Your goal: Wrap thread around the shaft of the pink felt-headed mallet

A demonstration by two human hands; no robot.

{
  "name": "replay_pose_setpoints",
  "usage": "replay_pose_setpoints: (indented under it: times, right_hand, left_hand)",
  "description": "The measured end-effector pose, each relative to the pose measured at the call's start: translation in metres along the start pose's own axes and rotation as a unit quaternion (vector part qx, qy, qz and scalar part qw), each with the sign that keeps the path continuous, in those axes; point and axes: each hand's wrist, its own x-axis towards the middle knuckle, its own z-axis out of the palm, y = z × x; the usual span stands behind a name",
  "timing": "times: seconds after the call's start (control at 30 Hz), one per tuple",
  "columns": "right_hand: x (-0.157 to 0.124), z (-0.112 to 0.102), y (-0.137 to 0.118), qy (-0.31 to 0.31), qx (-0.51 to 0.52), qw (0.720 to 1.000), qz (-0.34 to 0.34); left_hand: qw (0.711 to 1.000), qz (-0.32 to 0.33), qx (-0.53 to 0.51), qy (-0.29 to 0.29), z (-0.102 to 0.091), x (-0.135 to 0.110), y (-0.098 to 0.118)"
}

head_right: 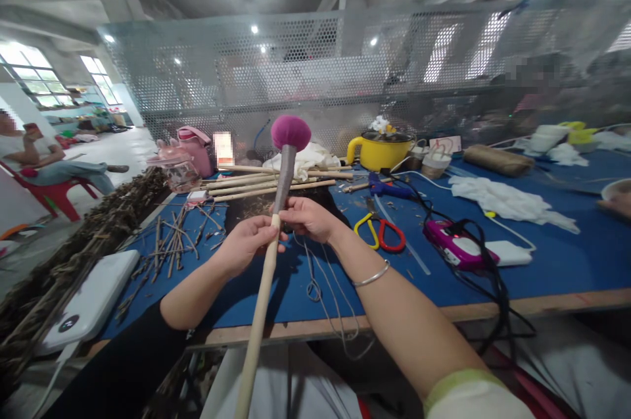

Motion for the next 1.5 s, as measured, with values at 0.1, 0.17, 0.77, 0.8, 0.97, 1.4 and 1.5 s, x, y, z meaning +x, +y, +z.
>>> replay_pose_setpoints:
  times: [0.1,0.17,0.77,0.8,0.97,1.4,1.5]
  right_hand:
    - [-0.001,0.001,0.0,-0.019,0.004,1.0,0.005]
    - [-0.001,0.003,0.0,-0.015,-0.009,1.0,0.004]
    - [0.002,0.003,0.0,0.025,-0.034,0.999,-0.015]
    - [0.0,0.002,-0.002,0.017,-0.023,1.0,-0.011]
    - [-0.005,0.003,-0.008,-0.026,0.016,1.0,0.008]
    - [0.001,-0.001,-0.007,0.045,-0.068,0.995,-0.049]
    - [0.0,0.005,-0.008,0.033,-0.055,0.996,-0.065]
  left_hand:
    - [0.999,-0.006,-0.027,-0.045,0.001,-0.002,-0.001]
    - [0.997,-0.02,-0.035,-0.059,0.0,-0.003,-0.001]
    - [0.999,-0.032,0.012,-0.025,-0.006,0.003,0.003]
    - [0.999,-0.033,-0.002,-0.043,-0.006,0.002,0.003]
    - [0.994,-0.028,-0.06,-0.086,-0.006,-0.002,0.002]
    - [0.987,-0.014,0.04,0.158,0.038,0.015,0.009]
    - [0.989,0.039,-0.044,0.137,0.041,0.011,0.002]
